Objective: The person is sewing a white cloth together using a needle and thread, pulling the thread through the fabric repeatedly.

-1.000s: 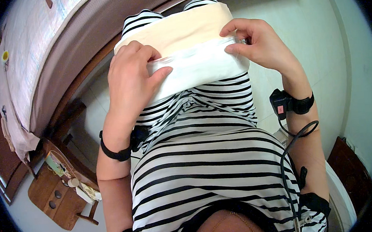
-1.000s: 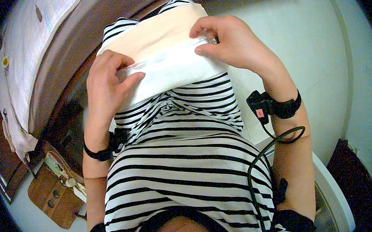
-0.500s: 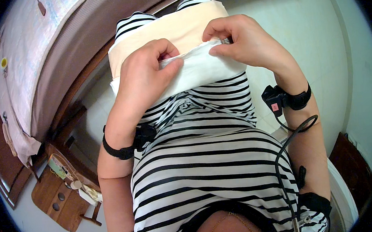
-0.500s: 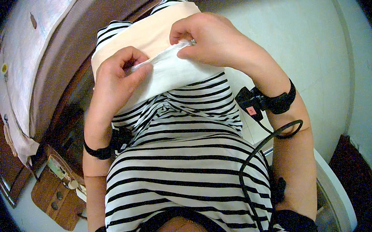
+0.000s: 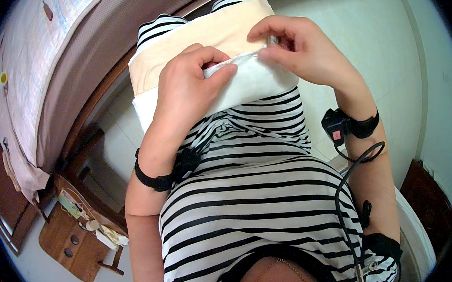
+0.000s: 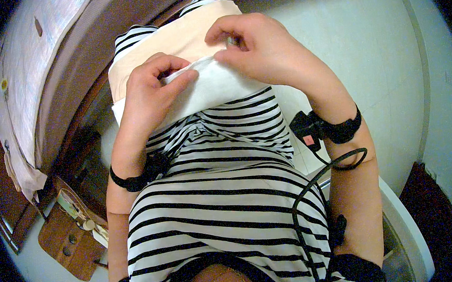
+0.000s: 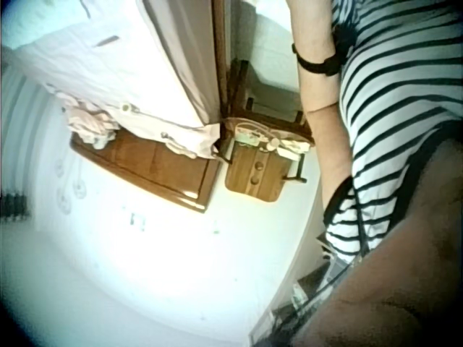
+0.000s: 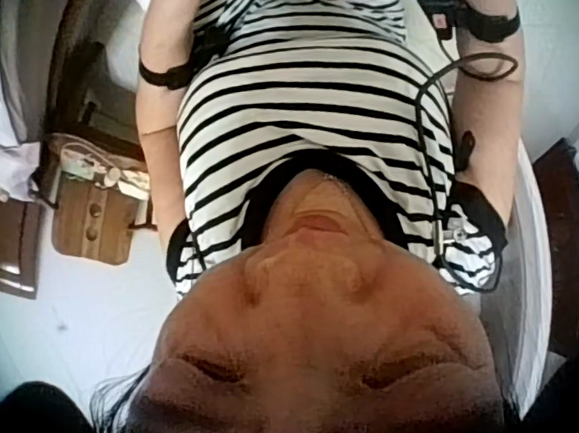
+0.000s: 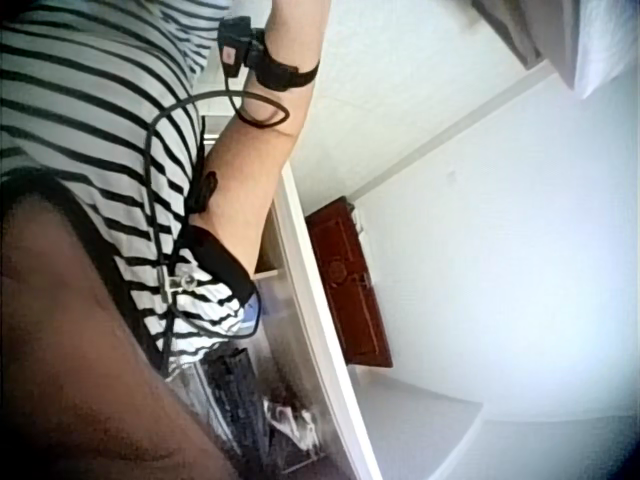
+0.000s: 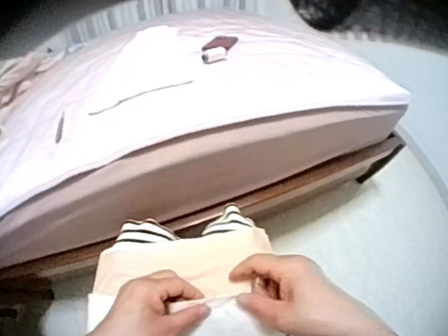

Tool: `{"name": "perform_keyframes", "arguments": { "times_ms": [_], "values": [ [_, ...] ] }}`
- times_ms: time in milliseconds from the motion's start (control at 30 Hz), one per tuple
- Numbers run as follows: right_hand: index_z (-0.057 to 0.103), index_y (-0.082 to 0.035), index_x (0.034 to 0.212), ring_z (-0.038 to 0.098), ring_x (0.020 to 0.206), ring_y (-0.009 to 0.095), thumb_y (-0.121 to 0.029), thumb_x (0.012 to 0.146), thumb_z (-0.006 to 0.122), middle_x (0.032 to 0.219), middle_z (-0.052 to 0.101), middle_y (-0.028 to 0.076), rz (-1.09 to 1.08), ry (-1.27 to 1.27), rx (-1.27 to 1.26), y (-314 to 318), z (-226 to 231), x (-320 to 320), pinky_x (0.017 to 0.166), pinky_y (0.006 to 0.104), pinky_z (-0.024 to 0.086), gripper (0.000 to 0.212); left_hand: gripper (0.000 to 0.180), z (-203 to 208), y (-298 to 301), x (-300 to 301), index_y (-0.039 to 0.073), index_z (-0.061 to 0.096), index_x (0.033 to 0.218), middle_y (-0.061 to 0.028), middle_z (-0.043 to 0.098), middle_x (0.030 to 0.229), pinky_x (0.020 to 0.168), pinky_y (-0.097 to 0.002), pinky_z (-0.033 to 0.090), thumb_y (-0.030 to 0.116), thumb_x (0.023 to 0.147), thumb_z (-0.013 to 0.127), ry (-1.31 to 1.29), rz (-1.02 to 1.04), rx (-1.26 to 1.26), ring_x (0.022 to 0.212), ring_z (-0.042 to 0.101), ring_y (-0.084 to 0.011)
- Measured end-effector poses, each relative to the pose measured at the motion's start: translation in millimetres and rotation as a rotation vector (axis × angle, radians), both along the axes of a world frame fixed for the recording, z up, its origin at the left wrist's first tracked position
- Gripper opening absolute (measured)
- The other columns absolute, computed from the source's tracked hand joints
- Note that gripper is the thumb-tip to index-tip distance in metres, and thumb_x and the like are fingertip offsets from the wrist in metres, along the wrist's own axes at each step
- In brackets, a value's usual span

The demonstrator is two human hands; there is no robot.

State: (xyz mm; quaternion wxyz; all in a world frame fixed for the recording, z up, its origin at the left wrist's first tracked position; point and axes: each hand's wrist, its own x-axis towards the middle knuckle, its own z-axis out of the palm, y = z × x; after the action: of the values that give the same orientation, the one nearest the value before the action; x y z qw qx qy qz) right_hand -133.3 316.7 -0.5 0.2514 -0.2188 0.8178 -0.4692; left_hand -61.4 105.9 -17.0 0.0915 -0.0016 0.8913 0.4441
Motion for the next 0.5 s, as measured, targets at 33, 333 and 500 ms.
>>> {"name": "perform_keyframes", "arguments": {
  "times_ms": [33,333,500],
  "values": [
    [0.068,-0.003,0.096,0.043,0.063,0.007,-0.004,0.085,0.061,0.076,0.057,-0.001,-0.043,-0.038,-0.048,2.2,1.4,0.8,0.057,0.0199,0.037,0.014,0.018,-3.1,-0.9,-1.9,0.002,0.068,0.088,-0.0079,0.064,0.081,0.066,-0.0294,0.047,0.018,0.080,0.069,-0.013,0.003,0.001,0.070,0.060,-0.0195],
    [0.069,0.000,0.102,0.048,0.065,0.006,-0.002,0.091,0.054,0.082,0.064,0.002,-0.058,-0.065,-0.228,23.9,1.6,13.9,0.061,0.0209,0.042,0.018,0.019,-10.4,0.1,-8.9,0.000,0.068,0.091,-0.0027,0.066,0.078,0.064,-0.0225,0.046,0.017,0.083,0.071,-0.252,0.027,0.237,0.069,0.057,-0.0088],
    [0.070,-0.004,0.100,0.057,0.059,0.011,-0.008,0.088,0.060,0.066,0.062,0.005,-0.084,0.046,-0.134,16.0,-8.2,25.6,0.056,0.0244,0.046,0.016,0.019,-5.8,5.3,-11.4,0.000,0.069,0.093,-0.0002,0.066,0.080,0.064,-0.0200,0.045,0.016,0.083,0.073,-0.302,0.070,0.345,0.070,0.056,-0.0059]
  ]
}}
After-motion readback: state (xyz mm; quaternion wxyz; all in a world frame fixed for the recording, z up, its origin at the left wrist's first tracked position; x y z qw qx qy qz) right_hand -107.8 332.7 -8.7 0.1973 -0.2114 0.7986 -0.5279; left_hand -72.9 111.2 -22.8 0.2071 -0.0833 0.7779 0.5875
